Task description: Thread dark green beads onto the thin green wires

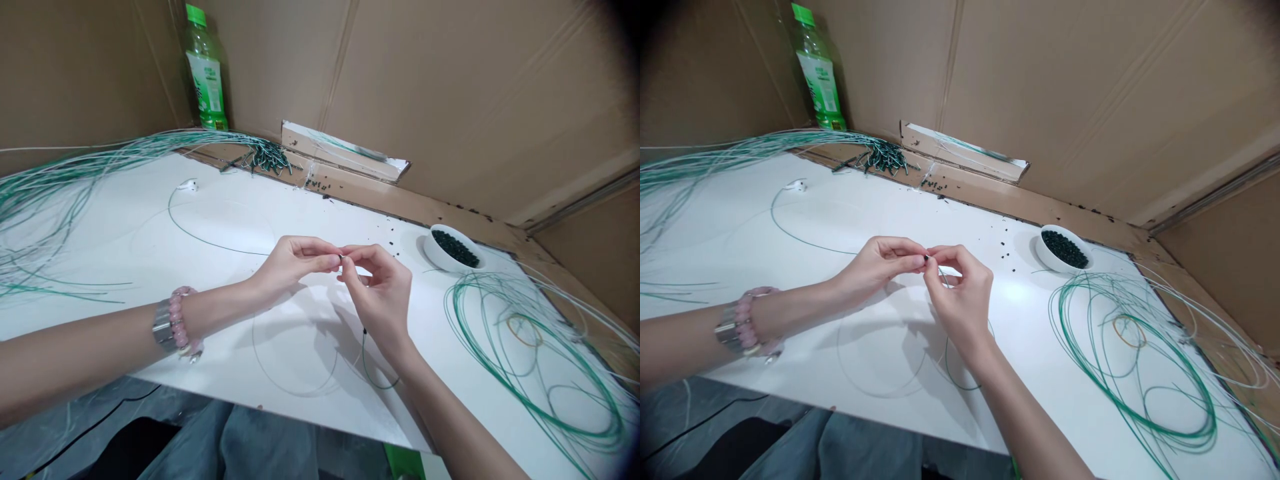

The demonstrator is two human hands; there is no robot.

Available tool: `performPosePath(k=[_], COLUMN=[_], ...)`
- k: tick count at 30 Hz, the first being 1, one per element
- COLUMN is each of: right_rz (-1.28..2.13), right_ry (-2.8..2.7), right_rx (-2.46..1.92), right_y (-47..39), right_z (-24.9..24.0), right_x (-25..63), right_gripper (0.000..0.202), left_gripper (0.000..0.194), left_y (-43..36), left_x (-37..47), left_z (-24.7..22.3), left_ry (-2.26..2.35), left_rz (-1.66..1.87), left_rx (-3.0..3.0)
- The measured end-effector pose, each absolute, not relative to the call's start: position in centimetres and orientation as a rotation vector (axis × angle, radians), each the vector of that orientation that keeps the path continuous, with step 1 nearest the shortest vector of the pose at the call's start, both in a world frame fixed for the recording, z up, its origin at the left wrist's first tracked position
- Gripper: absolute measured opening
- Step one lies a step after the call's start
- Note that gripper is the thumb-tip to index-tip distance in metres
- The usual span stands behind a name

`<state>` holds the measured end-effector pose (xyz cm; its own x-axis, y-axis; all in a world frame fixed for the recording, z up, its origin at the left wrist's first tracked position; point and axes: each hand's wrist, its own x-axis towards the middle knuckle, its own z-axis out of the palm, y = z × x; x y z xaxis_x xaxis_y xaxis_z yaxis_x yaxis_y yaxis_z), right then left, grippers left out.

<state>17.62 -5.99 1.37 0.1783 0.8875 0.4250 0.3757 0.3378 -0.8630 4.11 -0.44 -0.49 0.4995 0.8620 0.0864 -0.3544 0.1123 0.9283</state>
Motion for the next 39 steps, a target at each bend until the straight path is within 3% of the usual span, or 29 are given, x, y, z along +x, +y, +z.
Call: performPosePath(k=[29, 39], right_rz=[0.67, 0.348], right_ry=[-1.366, -1.617], right_rx=[-1.254, -1.329], right_y=[-5.9, -6.0], right_z=[1.57, 1.8], right_x=[17.68, 17.98], right_gripper=[0.007, 0.004], left_gripper=[0.009, 0.009], left_y=[-0.65, -0.16], left_x=[4.09, 3.55], left_z=[0.24, -0.01], left_ry=[0.62, 0.69], left_rz=[1.014, 1.092], left_rx=[1.267, 1.712])
